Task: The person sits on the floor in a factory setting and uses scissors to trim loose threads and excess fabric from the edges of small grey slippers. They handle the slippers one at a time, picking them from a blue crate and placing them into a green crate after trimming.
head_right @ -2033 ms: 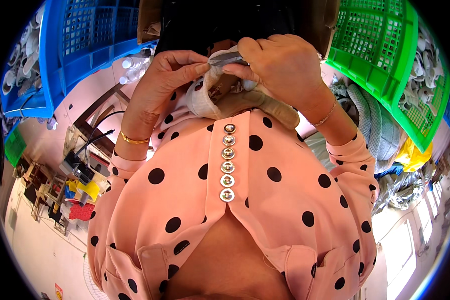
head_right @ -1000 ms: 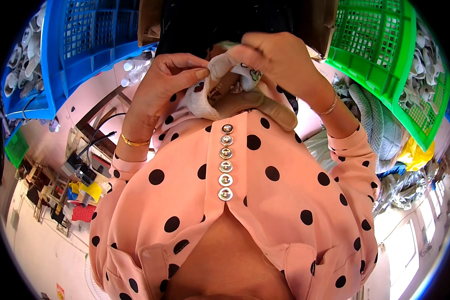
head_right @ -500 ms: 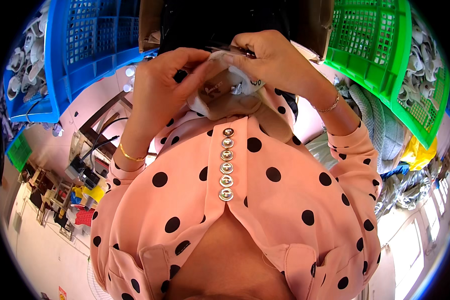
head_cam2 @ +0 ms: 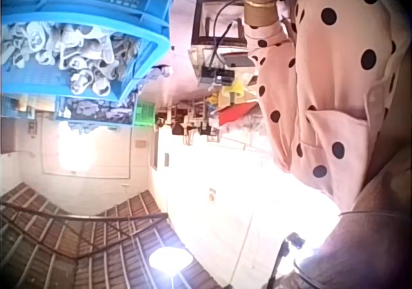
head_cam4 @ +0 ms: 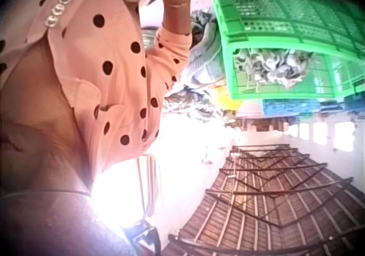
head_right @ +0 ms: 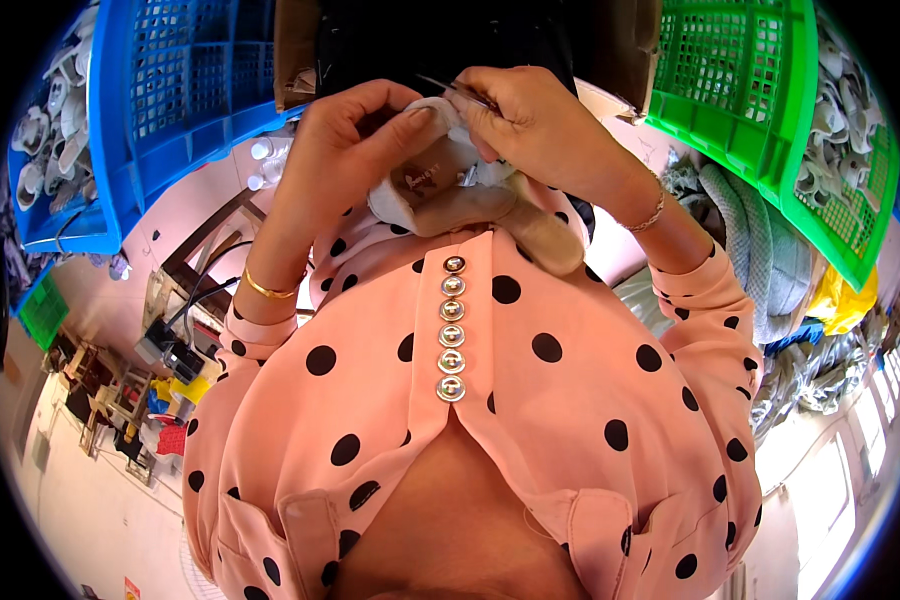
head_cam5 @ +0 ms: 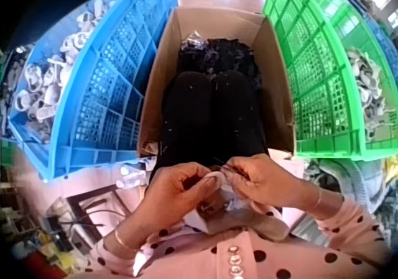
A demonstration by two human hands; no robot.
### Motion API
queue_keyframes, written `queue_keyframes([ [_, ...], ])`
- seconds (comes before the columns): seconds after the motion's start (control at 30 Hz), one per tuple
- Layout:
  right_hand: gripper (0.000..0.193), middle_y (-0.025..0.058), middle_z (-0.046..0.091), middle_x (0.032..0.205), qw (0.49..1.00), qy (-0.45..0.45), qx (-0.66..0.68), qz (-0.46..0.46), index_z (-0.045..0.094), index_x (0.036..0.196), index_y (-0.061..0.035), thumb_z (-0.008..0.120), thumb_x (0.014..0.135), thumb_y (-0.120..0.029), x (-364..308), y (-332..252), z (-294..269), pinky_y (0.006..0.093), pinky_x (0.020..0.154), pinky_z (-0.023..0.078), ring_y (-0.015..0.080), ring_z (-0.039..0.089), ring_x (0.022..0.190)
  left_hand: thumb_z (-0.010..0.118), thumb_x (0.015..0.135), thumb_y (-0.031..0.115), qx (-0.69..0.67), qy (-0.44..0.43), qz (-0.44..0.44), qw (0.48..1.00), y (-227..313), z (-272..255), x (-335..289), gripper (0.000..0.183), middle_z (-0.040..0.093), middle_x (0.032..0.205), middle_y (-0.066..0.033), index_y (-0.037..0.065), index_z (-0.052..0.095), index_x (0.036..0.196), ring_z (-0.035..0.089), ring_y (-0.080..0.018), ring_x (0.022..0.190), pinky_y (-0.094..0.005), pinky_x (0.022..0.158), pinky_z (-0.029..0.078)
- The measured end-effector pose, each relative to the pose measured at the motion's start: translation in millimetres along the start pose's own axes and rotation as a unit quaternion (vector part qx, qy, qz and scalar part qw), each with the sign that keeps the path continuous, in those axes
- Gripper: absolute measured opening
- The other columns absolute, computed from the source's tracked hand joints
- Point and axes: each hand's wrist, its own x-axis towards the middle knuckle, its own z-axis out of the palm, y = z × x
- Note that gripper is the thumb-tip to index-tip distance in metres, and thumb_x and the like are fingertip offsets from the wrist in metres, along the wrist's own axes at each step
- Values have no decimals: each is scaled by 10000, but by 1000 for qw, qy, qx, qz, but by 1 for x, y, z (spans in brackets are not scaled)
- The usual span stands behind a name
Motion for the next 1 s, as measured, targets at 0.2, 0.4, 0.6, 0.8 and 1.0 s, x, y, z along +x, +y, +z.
queue_keyframes([
  [0.2,333,98,631,687,980,121,-117,-108,606,1019,-33,688,843,-304,-11,17,7,304,549,479,221,626,590,667,889,174,-186,-4,-62,981,-8,0,-3,233,673,790,-32,-23,688,1010,604,-52,674,-182,595,477],
  [0.4,202,54,623,679,944,98,-235,-208,597,916,-85,700,774,-185,-3,13,16,327,521,470,242,625,604,675,863,149,-159,-14,-111,981,0,-5,-8,232,680,816,-33,-27,702,1013,580,-41,645,-165,574,447],
  [0.6,213,66,619,681,918,236,-268,-170,573,925,-53,676,845,-221,13,20,-1,318,538,486,252,641,611,688,848,162,-248,18,-137,959,-7,0,-13,244,685,831,-27,-10,709,1019,580,-37,669,-174,600,454],
  [0.8,503,27,551,546,891,206,-362,-182,539,879,-92,548,853,-593,-14,11,7,282,459,434,197,566,485,689,855,183,-303,35,-148,941,-26,-5,-17,239,684,820,-14,16,713,1025,578,-41,682,-170,623,449],
  [1.0,477,11,508,530,844,237,-430,-214,547,826,-108,581,830,-584,-11,9,13,279,456,427,175,548,488,671,849,91,-314,28,-141,939,-22,-6,-17,211,701,855,-72,-9,689,1035,652,-86,709,-185,648,522],
])
